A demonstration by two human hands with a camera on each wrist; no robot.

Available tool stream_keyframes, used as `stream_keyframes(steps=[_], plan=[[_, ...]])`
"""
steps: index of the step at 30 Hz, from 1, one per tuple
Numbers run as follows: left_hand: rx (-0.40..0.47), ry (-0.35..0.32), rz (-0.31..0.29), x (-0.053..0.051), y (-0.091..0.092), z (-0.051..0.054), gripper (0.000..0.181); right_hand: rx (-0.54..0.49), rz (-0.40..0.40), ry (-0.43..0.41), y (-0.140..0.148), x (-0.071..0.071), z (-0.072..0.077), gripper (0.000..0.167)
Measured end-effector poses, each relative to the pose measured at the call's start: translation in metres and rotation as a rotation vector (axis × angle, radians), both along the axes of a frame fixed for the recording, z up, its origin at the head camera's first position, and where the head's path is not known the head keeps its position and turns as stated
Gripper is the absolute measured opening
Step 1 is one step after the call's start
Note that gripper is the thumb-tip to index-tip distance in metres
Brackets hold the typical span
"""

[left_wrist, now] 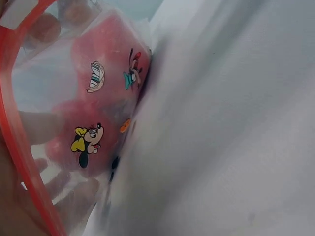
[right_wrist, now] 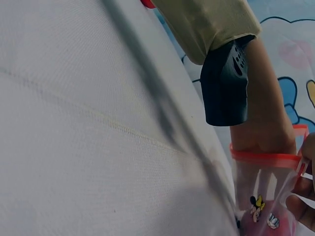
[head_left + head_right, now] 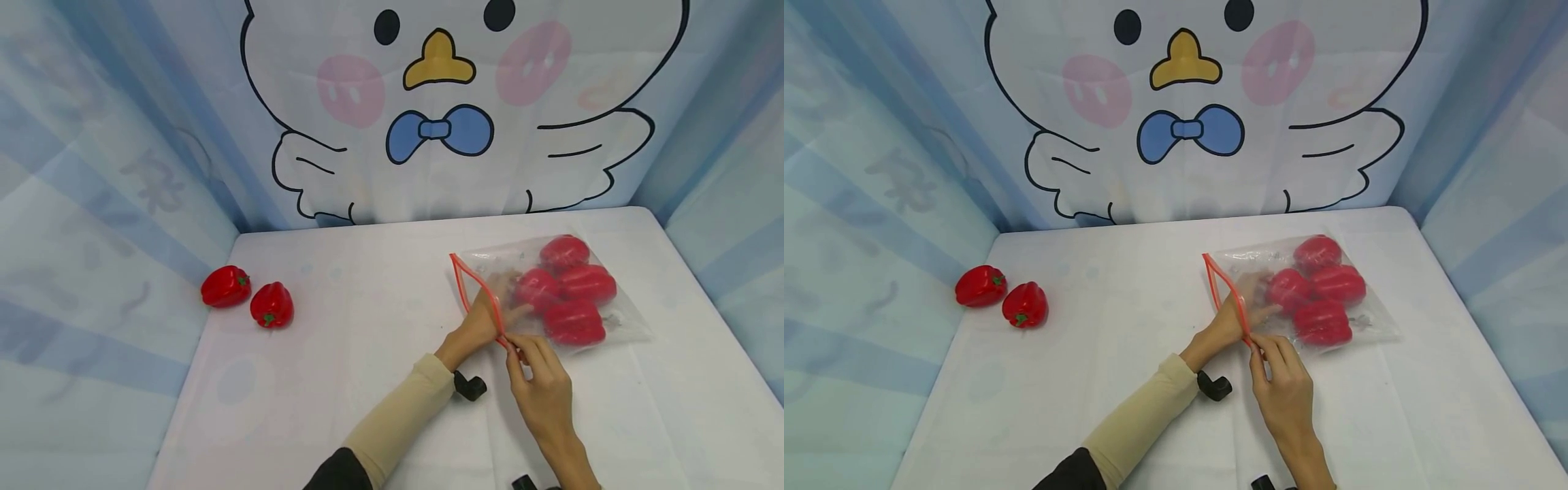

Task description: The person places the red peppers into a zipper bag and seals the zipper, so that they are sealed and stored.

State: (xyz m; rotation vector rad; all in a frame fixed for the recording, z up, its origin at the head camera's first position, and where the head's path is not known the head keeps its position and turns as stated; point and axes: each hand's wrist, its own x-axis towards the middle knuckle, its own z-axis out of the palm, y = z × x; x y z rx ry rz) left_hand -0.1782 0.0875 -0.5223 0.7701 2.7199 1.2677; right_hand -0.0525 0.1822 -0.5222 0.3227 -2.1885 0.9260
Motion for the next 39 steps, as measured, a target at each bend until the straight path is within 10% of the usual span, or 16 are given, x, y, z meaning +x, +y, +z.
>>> stream_keyframes(steps=[13,19,39], plan=[[-0.105,-0.005,-0.147,-0.014,0.003,0.002,0.075,-0.009,-0.002,0.001,0.0,0.001,-0.001,0.031],[0.03,-0.042,-0.227,-0.01,-0.014,0.001,0.073,-0.007,-0.004,-0.003,0.0,0.0,-0.001,0.031],[0.087,-0.559,-0.415,-0.017,-0.039,0.001,0.038,-0.022,0.007,-0.033,0.0,0.002,-0.002,0.027]])
